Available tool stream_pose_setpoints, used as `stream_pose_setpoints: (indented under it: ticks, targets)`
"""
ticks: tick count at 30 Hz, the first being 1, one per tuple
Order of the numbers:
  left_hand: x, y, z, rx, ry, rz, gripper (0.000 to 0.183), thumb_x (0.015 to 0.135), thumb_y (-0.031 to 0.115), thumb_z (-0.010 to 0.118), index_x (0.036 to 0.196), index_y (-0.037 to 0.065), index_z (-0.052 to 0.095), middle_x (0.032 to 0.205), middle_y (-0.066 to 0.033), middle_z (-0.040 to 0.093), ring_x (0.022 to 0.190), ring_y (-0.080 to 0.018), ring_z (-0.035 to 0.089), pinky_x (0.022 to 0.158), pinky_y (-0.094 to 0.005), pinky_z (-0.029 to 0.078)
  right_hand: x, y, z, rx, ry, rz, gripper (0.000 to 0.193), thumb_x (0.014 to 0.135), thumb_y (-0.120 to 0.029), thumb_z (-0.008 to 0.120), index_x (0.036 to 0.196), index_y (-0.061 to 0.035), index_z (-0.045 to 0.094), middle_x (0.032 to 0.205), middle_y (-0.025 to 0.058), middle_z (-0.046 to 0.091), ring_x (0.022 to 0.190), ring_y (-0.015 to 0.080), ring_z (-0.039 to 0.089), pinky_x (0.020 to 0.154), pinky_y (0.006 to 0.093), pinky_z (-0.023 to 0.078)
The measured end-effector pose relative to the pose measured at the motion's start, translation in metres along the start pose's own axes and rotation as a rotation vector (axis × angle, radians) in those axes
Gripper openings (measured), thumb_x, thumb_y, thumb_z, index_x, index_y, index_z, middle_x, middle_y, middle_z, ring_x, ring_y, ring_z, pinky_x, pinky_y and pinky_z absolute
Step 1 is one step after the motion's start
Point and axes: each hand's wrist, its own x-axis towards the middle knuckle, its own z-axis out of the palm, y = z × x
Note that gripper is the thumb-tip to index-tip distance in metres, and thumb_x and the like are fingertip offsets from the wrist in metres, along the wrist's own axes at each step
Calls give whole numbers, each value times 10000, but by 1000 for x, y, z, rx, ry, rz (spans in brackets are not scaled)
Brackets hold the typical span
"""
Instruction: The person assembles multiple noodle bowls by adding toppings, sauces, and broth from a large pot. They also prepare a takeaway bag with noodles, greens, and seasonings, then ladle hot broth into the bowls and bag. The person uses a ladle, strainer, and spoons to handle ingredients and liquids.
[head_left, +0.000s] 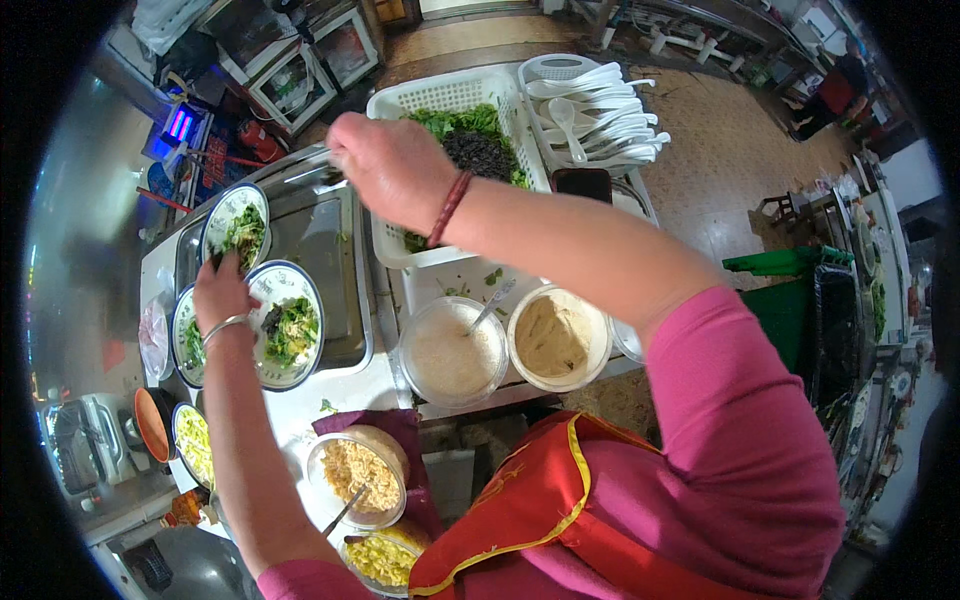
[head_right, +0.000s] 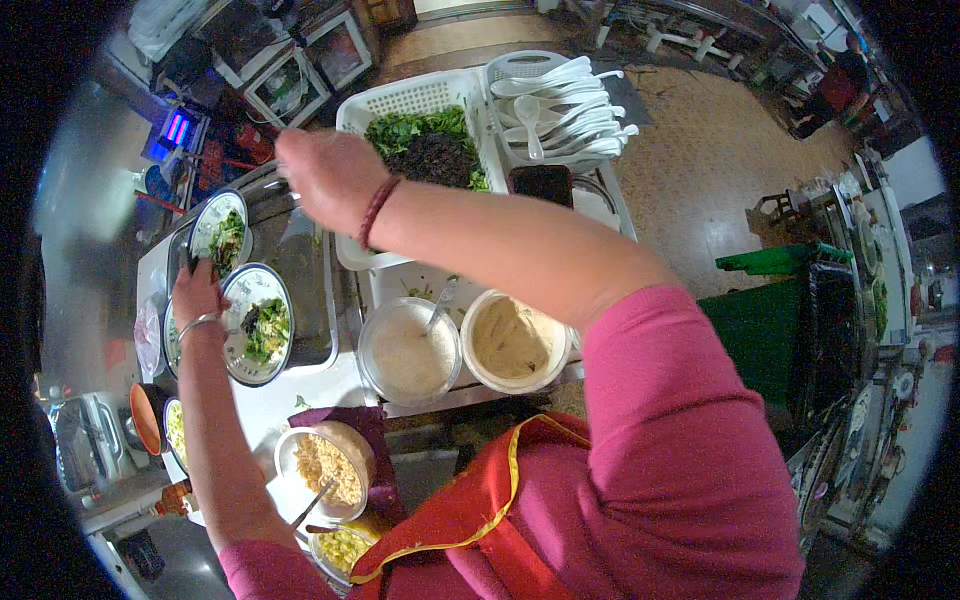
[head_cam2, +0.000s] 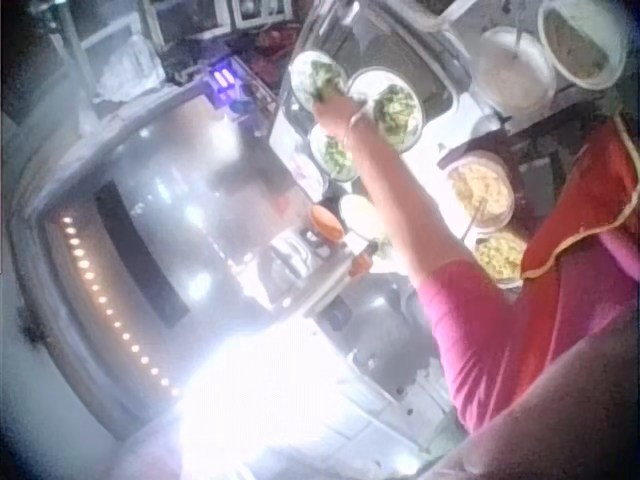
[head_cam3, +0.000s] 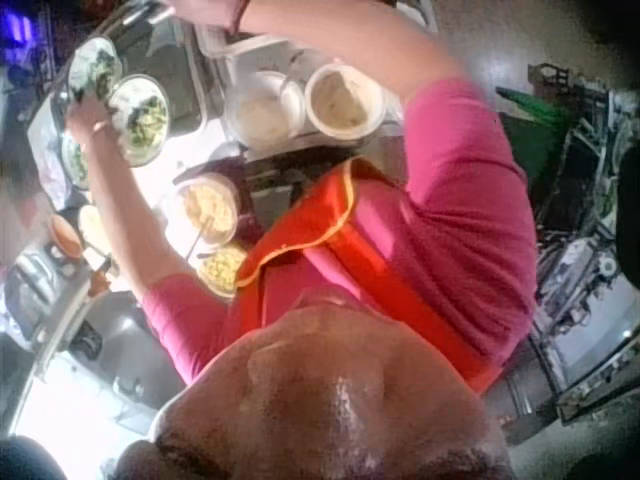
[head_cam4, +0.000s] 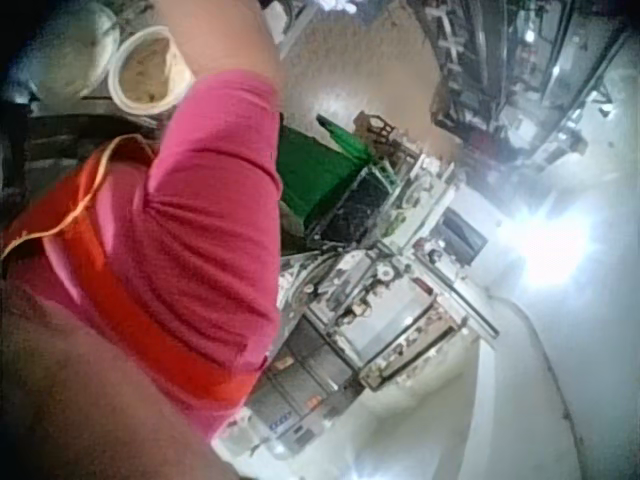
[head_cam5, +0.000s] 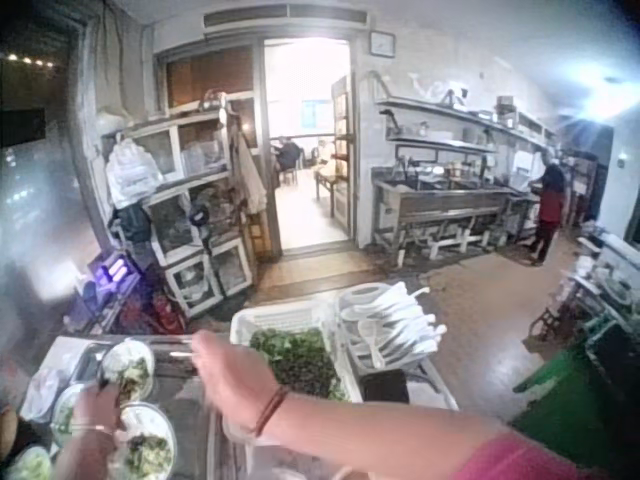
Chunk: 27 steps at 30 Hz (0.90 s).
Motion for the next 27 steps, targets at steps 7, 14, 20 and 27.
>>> stream_pose_setpoints:
  ticks: [7, 14, 20, 27]
  targets:
    - [119, -144, -103, -297, 226, -265, 194, 866, 231, 624, 1000, 91, 615, 837, -41, 620, 681, -170, 618, 509, -302, 504, -7, 86, -56, -516, -699, 115, 271, 881, -273, 537, 841, -66, 708, 874, 195, 673, 857, 365, 655, 831, 460, 515]
    - [144, -186, -156, 1676, -58, 248, 522, 620, 256, 854, 1068, 94, 638, 1109, -110, 614, 1120, -252, 557, 907, -345, 476, -9, 162, -154, -919, -826, 586, 313, 834, -237, 570, 1020, -9, 677, 1032, 193, 673, 957, 338, 653, 851, 423, 518]
    - [103, -142, -129, 784, -49, 193, 372, 877, 246, 612, 1209, 80, 595, 1244, -67, 596, 1100, -180, 561, 876, -321, 483, -19, 174, -162, -1032, -1006, 623, 332, 776, -169, 641, 1073, -25, 679, 1132, 146, 667, 1061, 285, 633, 920, 488, 469]
    - [-22, -54, -129, 143, 46, 256, 381, 922, 177, 549, 1277, 40, 556, 1196, -70, 608, 1039, -159, 573, 853, -301, 477, -28, 163, -187, -1223, -1052, 485, 217, 785, -33, 606, 972, -44, 714, 1044, 150, 689, 987, 305, 665, 807, 423, 529]
